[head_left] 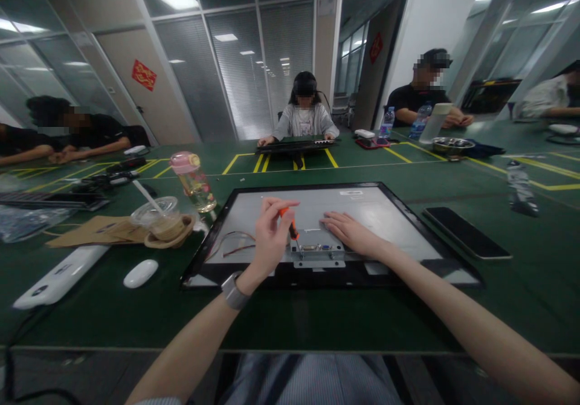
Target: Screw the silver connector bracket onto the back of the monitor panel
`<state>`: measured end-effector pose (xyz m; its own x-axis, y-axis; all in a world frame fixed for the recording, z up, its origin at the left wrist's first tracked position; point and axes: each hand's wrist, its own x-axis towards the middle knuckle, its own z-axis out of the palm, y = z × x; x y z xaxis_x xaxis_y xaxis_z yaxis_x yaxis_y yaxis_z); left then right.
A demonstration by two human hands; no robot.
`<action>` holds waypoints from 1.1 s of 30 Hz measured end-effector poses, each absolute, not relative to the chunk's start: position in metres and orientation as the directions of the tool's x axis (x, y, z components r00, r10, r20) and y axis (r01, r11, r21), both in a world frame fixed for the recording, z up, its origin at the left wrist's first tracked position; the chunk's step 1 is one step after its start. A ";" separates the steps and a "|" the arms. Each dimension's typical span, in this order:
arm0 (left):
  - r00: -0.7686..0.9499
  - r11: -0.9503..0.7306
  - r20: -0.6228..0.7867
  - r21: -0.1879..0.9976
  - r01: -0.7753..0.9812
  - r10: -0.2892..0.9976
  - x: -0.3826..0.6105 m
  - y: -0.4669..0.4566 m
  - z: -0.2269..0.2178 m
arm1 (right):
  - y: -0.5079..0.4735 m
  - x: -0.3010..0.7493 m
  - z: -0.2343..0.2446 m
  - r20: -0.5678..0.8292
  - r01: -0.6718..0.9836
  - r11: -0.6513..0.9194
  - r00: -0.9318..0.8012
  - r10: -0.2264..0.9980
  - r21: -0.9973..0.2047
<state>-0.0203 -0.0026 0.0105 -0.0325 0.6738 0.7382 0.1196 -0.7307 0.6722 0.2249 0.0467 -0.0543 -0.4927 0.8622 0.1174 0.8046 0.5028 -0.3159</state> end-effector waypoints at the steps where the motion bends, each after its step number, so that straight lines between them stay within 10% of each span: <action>1: -0.010 -0.727 0.732 0.679 0.105 0.682 -0.021 -0.003 0.010 | 0.047 0.225 -0.054 0.118 0.804 0.501 -0.490 0.863 -0.321; 33: -0.094 -0.733 0.761 0.645 0.215 0.642 -0.023 0.000 0.009 | 0.045 0.225 -0.050 0.099 0.808 0.496 -0.492 0.865 -0.319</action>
